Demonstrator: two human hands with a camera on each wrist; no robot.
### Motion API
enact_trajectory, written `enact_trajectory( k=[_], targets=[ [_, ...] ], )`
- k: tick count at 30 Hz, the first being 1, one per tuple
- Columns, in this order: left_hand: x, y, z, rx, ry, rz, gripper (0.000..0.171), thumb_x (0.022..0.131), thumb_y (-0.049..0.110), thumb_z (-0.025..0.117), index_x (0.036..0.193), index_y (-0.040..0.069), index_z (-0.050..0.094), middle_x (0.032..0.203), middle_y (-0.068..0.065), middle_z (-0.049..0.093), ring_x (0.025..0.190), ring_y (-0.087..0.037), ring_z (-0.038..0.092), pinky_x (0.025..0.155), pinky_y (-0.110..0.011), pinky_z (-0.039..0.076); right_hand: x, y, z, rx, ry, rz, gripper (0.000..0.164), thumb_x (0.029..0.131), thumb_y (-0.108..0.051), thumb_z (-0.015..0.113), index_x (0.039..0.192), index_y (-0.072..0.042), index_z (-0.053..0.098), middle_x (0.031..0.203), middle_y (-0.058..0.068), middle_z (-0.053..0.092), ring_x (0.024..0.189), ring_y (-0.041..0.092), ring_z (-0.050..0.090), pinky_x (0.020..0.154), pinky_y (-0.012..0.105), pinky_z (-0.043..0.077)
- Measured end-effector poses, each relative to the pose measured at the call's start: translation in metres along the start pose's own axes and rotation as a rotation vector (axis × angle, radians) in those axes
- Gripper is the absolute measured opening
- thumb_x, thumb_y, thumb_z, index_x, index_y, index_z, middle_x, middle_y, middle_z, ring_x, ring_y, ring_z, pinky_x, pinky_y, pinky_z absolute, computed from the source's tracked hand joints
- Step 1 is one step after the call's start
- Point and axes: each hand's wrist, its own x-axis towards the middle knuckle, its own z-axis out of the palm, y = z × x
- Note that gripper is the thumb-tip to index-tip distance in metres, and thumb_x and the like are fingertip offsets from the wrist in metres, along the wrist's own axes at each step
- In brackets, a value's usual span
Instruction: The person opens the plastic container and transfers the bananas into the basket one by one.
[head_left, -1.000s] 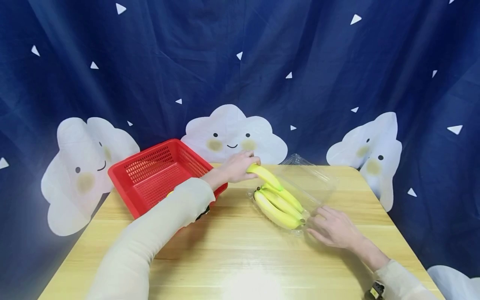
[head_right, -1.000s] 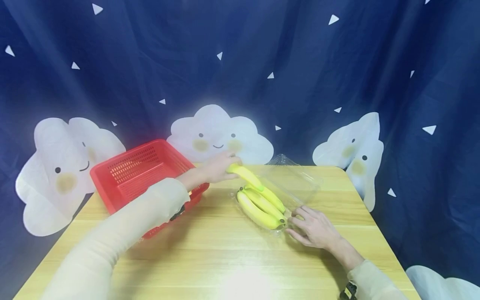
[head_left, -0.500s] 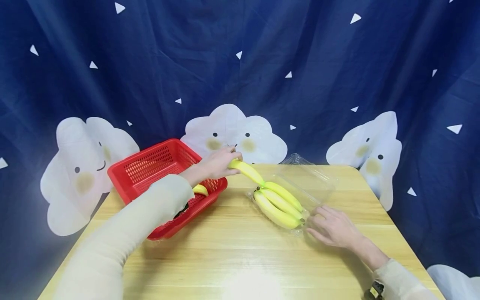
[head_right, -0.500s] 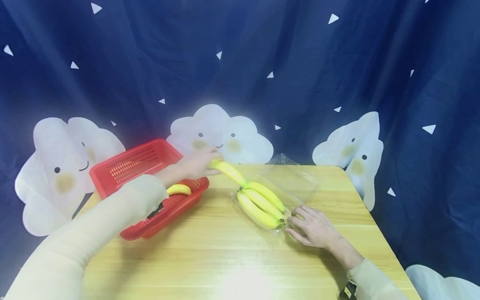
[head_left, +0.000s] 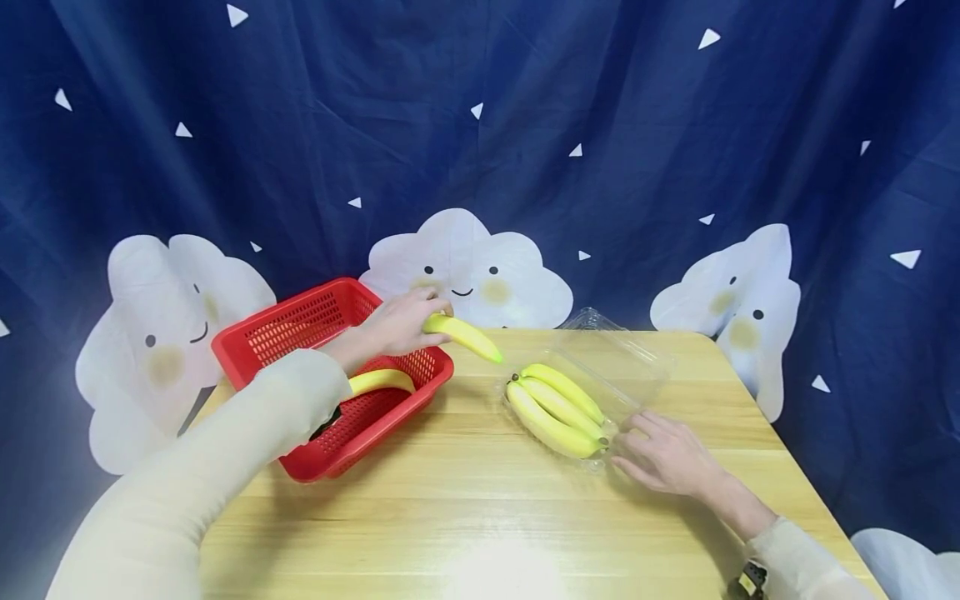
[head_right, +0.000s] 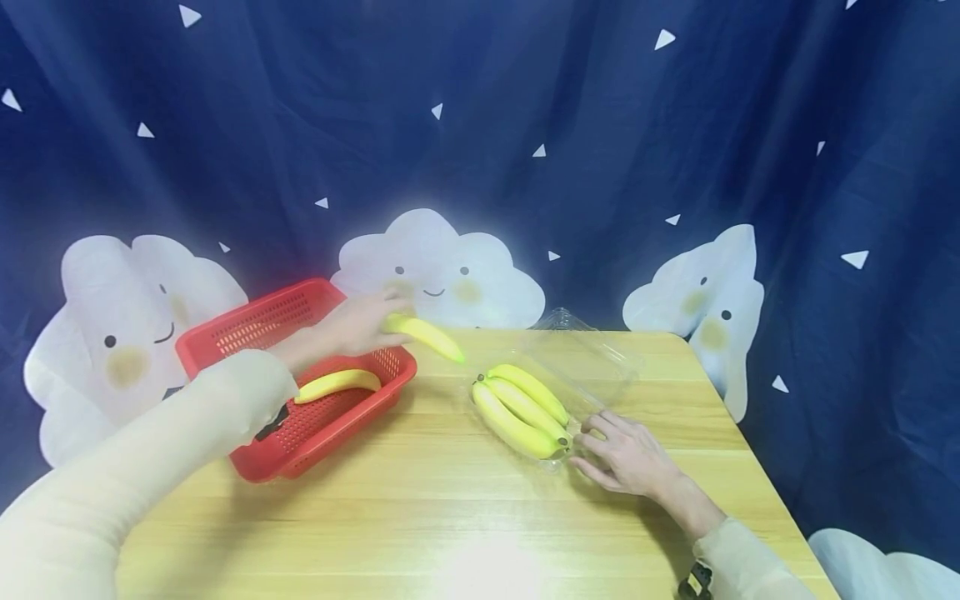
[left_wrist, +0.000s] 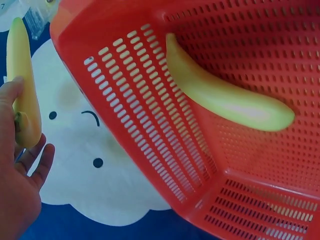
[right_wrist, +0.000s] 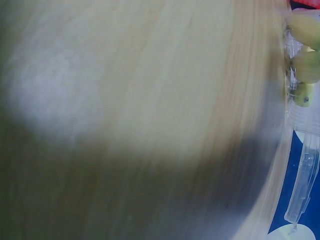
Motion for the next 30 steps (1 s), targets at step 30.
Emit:
enact_trajectory(
  k=[30],
  targets=[
    [-0.052, -0.049, -0.037, 0.047, 0.031, -0.128, 0.035, 0.094, 0.036, 0.078, 0.121, 0.015, 0.07, 0.115, -0.011, 0.064, 0.097, -0.027, 0.058, 0.081, -0.043, 0.051, 0.001, 0.002, 0.001, 0.013, 0.012, -0.014, 0.039, 0.104, -0.046, 0.057, 0.089, -0.015, 0.076, 0.088, 0.0, 0.072, 0.075, 0.014, 0.065, 0.061, 0.026, 0.056]
  ],
)
